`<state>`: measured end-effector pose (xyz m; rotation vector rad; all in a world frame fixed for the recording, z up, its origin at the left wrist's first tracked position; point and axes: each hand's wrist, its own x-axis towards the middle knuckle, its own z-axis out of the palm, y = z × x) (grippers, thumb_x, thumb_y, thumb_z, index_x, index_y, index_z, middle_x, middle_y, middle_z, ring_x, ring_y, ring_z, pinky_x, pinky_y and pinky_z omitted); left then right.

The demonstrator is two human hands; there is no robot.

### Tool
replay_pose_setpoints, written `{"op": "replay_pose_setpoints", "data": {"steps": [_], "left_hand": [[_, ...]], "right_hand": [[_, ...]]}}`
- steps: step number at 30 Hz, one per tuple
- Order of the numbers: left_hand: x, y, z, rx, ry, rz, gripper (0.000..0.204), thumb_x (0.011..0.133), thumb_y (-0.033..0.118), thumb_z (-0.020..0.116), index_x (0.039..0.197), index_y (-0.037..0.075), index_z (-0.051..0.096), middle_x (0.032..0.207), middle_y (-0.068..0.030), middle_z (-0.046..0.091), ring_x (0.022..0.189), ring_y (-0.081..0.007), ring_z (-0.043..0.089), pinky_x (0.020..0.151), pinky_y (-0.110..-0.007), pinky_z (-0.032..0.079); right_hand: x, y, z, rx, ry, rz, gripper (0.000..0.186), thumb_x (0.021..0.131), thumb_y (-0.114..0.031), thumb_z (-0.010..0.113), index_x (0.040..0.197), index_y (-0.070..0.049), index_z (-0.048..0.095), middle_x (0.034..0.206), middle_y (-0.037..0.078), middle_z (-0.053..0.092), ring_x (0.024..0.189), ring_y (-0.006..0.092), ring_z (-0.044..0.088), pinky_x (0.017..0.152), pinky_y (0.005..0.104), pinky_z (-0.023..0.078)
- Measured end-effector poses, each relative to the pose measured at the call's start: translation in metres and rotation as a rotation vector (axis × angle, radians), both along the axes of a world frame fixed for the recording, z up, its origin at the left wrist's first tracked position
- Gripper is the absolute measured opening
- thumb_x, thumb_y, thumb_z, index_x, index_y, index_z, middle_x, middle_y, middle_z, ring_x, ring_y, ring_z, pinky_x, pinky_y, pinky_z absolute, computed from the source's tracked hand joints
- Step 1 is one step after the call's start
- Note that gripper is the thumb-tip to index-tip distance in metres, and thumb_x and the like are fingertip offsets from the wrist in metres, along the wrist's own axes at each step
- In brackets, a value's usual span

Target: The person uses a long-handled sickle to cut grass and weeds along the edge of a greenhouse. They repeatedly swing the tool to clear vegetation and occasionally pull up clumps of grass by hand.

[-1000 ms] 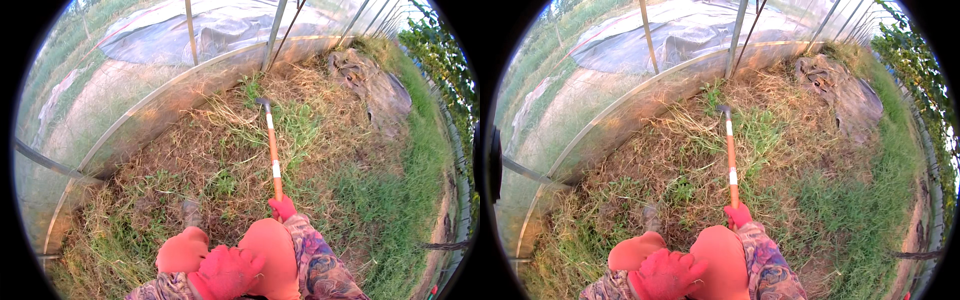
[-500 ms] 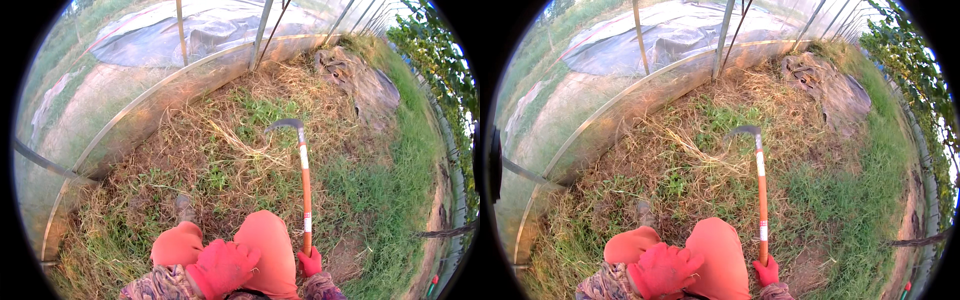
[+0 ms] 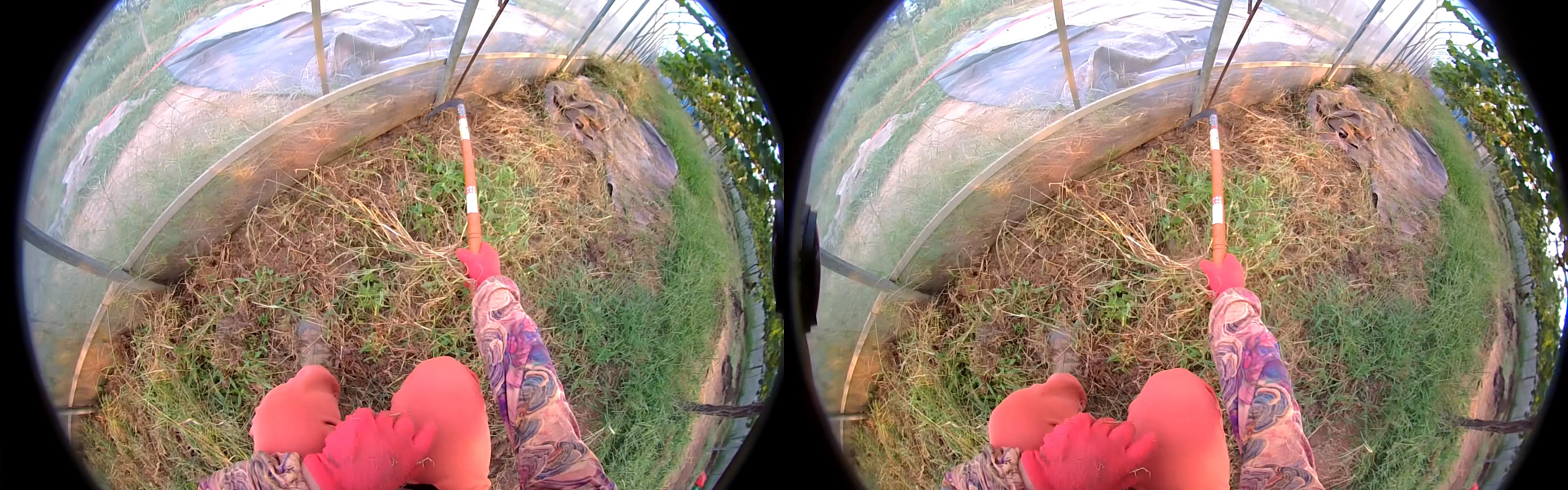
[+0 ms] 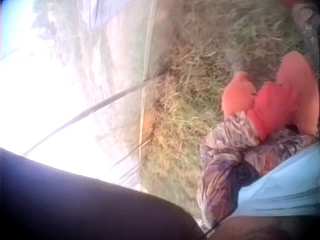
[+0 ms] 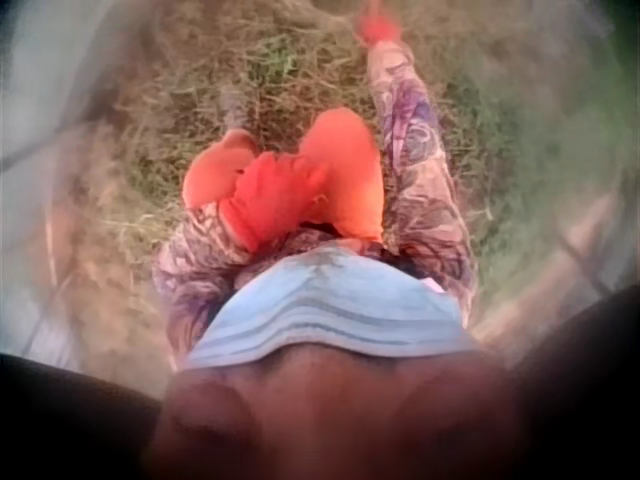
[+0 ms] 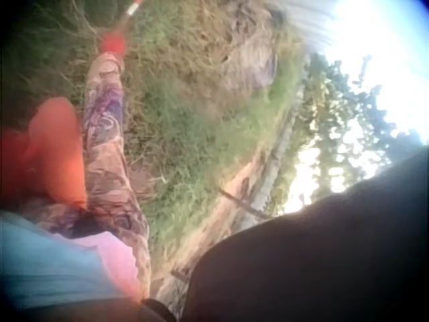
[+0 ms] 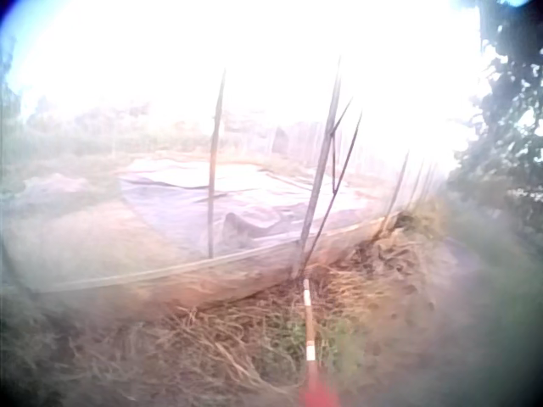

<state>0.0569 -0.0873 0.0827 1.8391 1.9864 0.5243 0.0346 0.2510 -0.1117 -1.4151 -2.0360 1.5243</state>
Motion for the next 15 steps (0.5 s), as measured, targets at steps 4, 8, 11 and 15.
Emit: {"op": "replay_pose_setpoints", "data": {"steps": [4,8,11,15], "left_hand": [[-0.003,0.005,0.001,0.007,0.02,-0.012,0.029,0.073,0.031,0.061,0.09,0.009,0.055,0.071,-0.0085,0.054,0.063,-0.0255,0.057,0.052,-0.039,0.043],[-0.004,-0.004,0.001,-0.004,0.033,0.014,0.03,0.073,0.032,0.061,0.093,0.009,0.055,0.072,-0.0082,0.054,0.063,-0.0252,0.057,0.052,-0.039,0.043],[-0.002,0.0,0.009,-0.014,0.022,-0.023,0.03,0.074,0.031,0.061,0.094,0.01,0.054,0.074,-0.0081,0.055,0.065,-0.025,0.057,0.053,-0.039,0.044],[-0.003,-0.005,0.011,-0.063,0.032,-0.023,0.029,0.074,0.03,0.061,0.095,0.01,0.054,0.077,-0.0079,0.056,0.068,-0.0245,0.058,0.056,-0.038,0.044]], "right_hand": [[0.018,0.011,-0.071,0.179,-0.081,0.055,0.035,0.073,-0.03,0.069,0.083,-0.001,0.052,0.062,0.009,0.055,0.045,0.0211,0.055,0.041,0.0352,0.045],[0.053,-0.062,-0.03,-0.181,-0.047,-0.02,0.033,0.076,-0.025,0.067,0.09,-0.001,0.049,0.062,0.009,0.053,0.043,0.0185,0.054,0.037,0.0332,0.042],[0.109,-0.069,-0.032,-0.245,0.033,-0.086,0.032,0.077,-0.021,0.067,0.092,-0.001,0.047,0.06,0.007,0.051,0.042,0.0158,0.051,0.034,0.0314,0.039],[0.149,-0.092,-0.01,-0.322,0.054,-0.118,0.03,0.075,-0.021,0.069,0.087,-0.002,0.05,0.063,0.006,0.053,0.045,0.0132,0.051,0.037,0.0291,0.04]]}}
